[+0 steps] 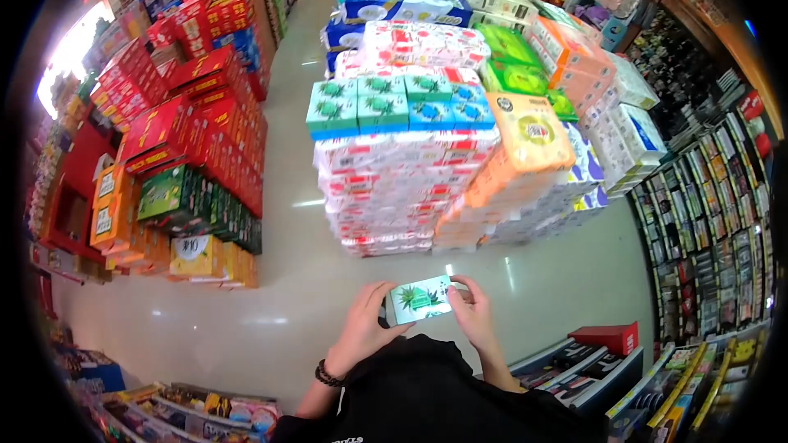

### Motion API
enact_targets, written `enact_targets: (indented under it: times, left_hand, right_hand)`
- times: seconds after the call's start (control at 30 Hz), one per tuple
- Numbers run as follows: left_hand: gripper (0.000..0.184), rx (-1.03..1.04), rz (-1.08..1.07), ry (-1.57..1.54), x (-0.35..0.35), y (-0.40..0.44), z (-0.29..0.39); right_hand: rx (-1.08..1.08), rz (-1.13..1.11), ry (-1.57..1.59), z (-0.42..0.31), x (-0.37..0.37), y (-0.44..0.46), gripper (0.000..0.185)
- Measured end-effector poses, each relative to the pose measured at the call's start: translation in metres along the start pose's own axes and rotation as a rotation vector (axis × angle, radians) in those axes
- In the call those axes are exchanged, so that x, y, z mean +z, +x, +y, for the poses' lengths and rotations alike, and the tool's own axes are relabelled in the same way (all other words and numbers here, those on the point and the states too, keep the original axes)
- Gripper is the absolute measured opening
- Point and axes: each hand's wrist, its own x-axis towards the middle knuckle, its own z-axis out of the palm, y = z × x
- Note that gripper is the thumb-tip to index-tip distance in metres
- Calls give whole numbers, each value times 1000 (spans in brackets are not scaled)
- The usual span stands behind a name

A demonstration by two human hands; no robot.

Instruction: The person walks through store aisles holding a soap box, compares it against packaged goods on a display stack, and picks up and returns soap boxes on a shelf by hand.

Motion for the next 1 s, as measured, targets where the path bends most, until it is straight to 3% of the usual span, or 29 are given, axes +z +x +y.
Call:
enact_targets:
  times: [0.13, 0.4, 0.53, 0.77, 1.0]
  left_hand:
    - [65, 58, 31, -11, -19, 62, -24]
    - [68, 139, 35, 29, -34, 159, -30]
    - [70, 188, 103, 66, -31, 198, -33]
    - [73, 247, 144, 212, -21, 286, -46]
    - [63, 247, 164, 392, -7, 344, -56]
  right_hand:
    - [-141, 10, -51, -21, 14, 59, 33]
    - [-212, 220, 12, -50, 23, 125, 31]
    - [-193, 138, -15, -67, 16, 150, 40]
    - [-381, 138, -71, -91, 5, 235, 46]
    - [-200, 17, 111, -109, -5, 298, 51]
